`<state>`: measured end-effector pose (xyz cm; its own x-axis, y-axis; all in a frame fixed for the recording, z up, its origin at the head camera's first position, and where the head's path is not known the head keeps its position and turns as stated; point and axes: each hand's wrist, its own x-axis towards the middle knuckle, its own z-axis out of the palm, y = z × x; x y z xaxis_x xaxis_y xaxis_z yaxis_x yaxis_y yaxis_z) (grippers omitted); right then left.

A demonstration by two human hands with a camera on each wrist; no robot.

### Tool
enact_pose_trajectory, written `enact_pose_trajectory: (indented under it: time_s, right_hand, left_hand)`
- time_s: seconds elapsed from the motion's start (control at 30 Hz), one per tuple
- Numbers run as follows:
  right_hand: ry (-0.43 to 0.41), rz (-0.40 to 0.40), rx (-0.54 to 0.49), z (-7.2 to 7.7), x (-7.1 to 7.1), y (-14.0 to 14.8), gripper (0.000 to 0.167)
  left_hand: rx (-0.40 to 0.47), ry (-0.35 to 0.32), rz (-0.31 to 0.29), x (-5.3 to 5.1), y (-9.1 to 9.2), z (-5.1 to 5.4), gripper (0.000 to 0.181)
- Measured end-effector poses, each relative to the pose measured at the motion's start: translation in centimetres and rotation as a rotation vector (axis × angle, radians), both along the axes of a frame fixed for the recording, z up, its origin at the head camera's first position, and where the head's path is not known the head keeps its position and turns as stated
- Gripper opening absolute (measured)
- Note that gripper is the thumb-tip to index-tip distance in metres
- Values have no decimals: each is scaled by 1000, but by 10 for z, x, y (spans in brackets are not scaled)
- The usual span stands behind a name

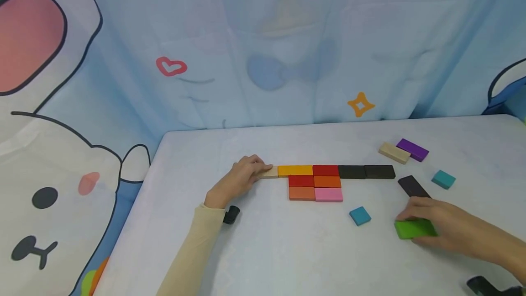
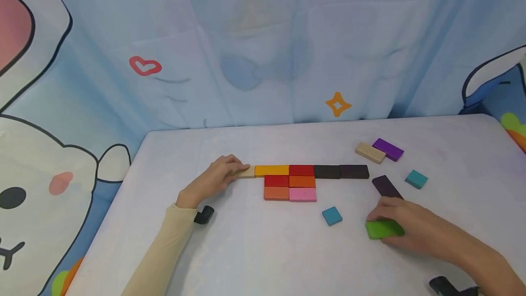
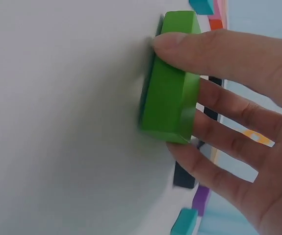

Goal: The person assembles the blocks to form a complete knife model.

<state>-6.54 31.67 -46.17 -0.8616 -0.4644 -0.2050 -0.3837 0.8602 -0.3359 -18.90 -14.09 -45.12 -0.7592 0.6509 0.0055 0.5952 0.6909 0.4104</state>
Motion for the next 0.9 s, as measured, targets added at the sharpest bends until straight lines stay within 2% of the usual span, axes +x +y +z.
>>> enact_pose_trajectory:
  time_s: [0.17,0.33,0.43,0.57,0.7,0.9]
  right_hand:
    - [63,6,-20,7,-4,-16,43]
    - [154,10,-125,24,-13,-44,43]
    - [232,52,-188,33,-20,-70,43]
    - [322,139,-243,38,-29,-107,43]
    - [313,183,-268,38,-38,-141,40]
    - [274,174,-290,29,-44,-177,37]
  left_hand:
    - [-13,-1,-1,-1,0,0,39]
    - [-10,2,-6,-1,1,0,39]
    - [-14,3,-6,-1,1,1,40]
    - [-24,2,0,-1,0,1,41]
    - [-23,-1,4,-1,0,0,40]
    - [-22,-5,8,-2,1,0,41]
